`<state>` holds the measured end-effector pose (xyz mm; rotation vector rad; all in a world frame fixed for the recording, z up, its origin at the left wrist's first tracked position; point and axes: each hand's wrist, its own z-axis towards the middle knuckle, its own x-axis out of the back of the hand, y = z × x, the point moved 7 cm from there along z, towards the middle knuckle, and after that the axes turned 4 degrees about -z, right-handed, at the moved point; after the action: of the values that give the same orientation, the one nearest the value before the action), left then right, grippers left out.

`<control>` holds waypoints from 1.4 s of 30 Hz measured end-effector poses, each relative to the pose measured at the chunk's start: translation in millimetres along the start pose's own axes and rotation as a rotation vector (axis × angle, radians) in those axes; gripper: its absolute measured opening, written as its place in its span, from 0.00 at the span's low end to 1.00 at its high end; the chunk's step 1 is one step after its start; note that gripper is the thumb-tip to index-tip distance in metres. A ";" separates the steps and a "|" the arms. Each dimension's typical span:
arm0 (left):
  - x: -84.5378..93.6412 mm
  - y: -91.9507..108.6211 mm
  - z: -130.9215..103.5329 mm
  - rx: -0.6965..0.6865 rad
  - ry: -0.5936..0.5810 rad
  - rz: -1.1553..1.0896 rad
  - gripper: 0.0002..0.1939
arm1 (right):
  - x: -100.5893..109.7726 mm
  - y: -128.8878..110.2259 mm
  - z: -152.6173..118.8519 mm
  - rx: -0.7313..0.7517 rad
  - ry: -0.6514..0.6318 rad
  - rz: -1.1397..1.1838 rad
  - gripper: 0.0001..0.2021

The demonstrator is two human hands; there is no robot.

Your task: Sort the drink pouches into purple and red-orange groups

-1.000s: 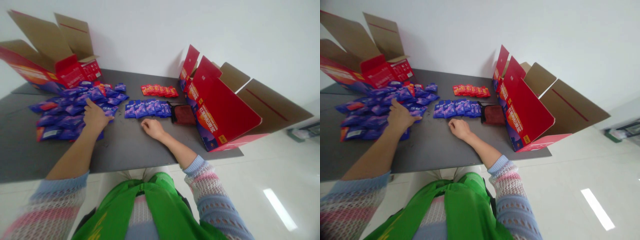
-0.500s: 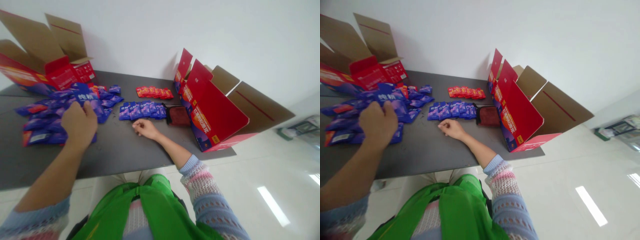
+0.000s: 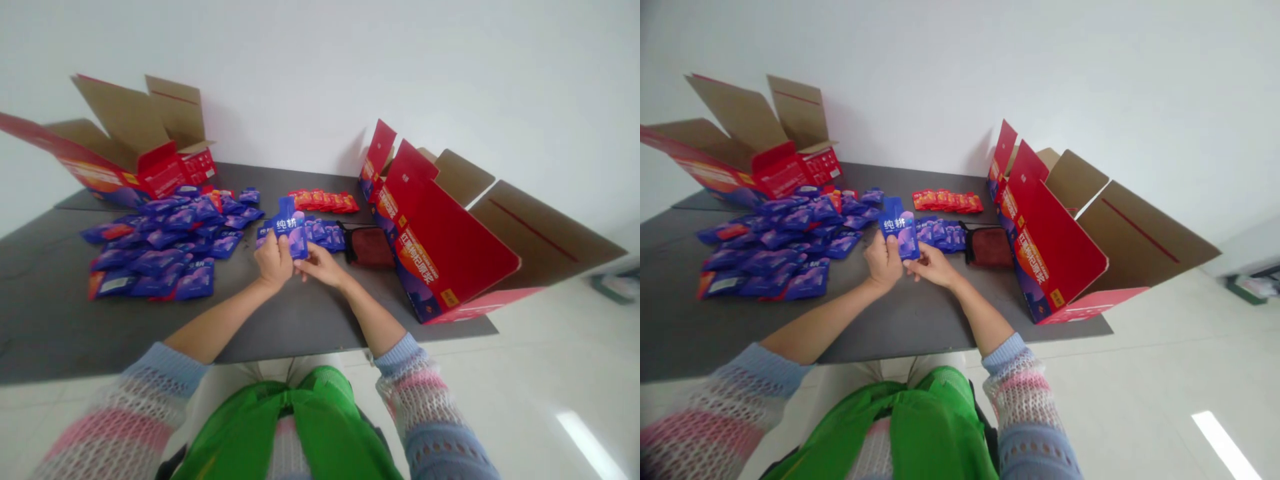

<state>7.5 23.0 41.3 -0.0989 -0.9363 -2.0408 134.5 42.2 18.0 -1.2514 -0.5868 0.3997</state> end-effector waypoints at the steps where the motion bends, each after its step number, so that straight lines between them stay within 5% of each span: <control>1: -3.1 -1.5 -1.9 0.004 -0.002 -0.036 0.20 | 2.5 4.3 0.5 -0.016 0.019 -0.035 0.23; 7: -14.5 -15.7 -16.1 0.075 0.017 -0.300 0.16 | 9.3 18.8 2.6 -0.027 0.035 -0.106 0.20; 12: -30.9 -24.8 -29.2 0.177 -0.242 -0.617 0.16 | 13.4 16.2 3.4 0.007 0.028 -0.080 0.19; 25: -16.2 -4.1 -42.8 0.236 -0.257 -0.531 0.11 | 15.6 4.1 -0.2 -0.044 -0.052 -0.080 0.28; 31: -34.7 -16.9 -48.8 0.325 -0.267 -0.709 0.17 | 24.8 2.2 -5.0 -0.045 -0.037 -0.314 0.28; 36: -61.7 -17.5 -52.7 0.505 -0.473 -0.923 0.23 | 36.0 0.0 -7.8 -0.039 -0.049 -0.474 0.29; 42: -67.9 -11.2 -52.5 0.585 -0.698 -1.048 0.24 | 36.1 -8.0 -14.7 -0.110 -0.130 -0.439 0.33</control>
<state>55.2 38.9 -29.1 0.0140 -2.3653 -2.5656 171.7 49.9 29.7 -1.1662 -0.9816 0.0808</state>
